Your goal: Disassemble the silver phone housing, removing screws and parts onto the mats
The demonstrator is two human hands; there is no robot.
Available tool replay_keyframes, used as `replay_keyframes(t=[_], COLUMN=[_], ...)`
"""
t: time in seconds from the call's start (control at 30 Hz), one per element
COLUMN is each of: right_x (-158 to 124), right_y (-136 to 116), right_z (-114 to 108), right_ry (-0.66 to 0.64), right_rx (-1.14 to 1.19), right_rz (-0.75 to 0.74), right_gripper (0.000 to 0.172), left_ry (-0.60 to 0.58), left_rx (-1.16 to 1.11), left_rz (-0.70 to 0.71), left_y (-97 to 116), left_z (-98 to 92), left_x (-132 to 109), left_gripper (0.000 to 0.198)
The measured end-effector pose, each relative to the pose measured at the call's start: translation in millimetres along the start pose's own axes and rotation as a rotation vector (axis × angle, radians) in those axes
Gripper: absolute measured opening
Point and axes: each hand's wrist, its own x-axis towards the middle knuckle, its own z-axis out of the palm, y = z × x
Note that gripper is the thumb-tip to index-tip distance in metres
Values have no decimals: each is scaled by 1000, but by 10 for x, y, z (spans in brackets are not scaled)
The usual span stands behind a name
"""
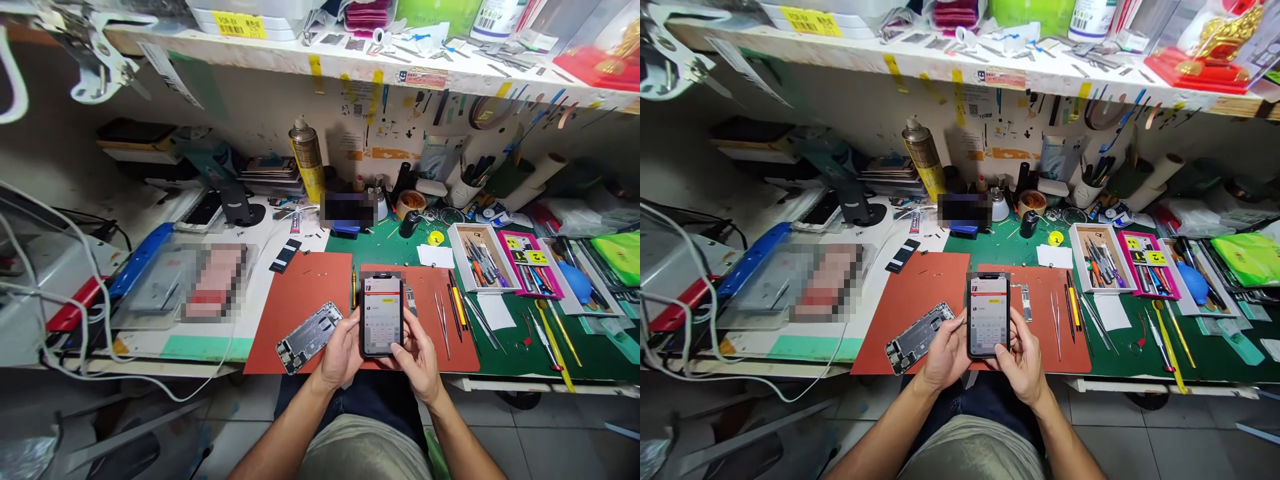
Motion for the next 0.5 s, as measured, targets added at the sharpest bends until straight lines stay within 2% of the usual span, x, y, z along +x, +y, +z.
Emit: replay_keyframes(t=[0.23,0.33,0.5], right_x=[47,39,31], right_y=[-2,-6,-13], right_z=[-20,-14,-2], right_ry=[-1,9,30], right_rx=[6,-15,-51], right_rz=[-70,-64,-55], right_gripper=[59,60,63], left_ry=[30,5,-1], left_rx=[29,60,102], left_rz=[-16,-33,-46], left_y=[-8,-2,-16], left_z=[-16,-38,-85], left_x=[6,-16,-45], left_gripper=[49,48,59])
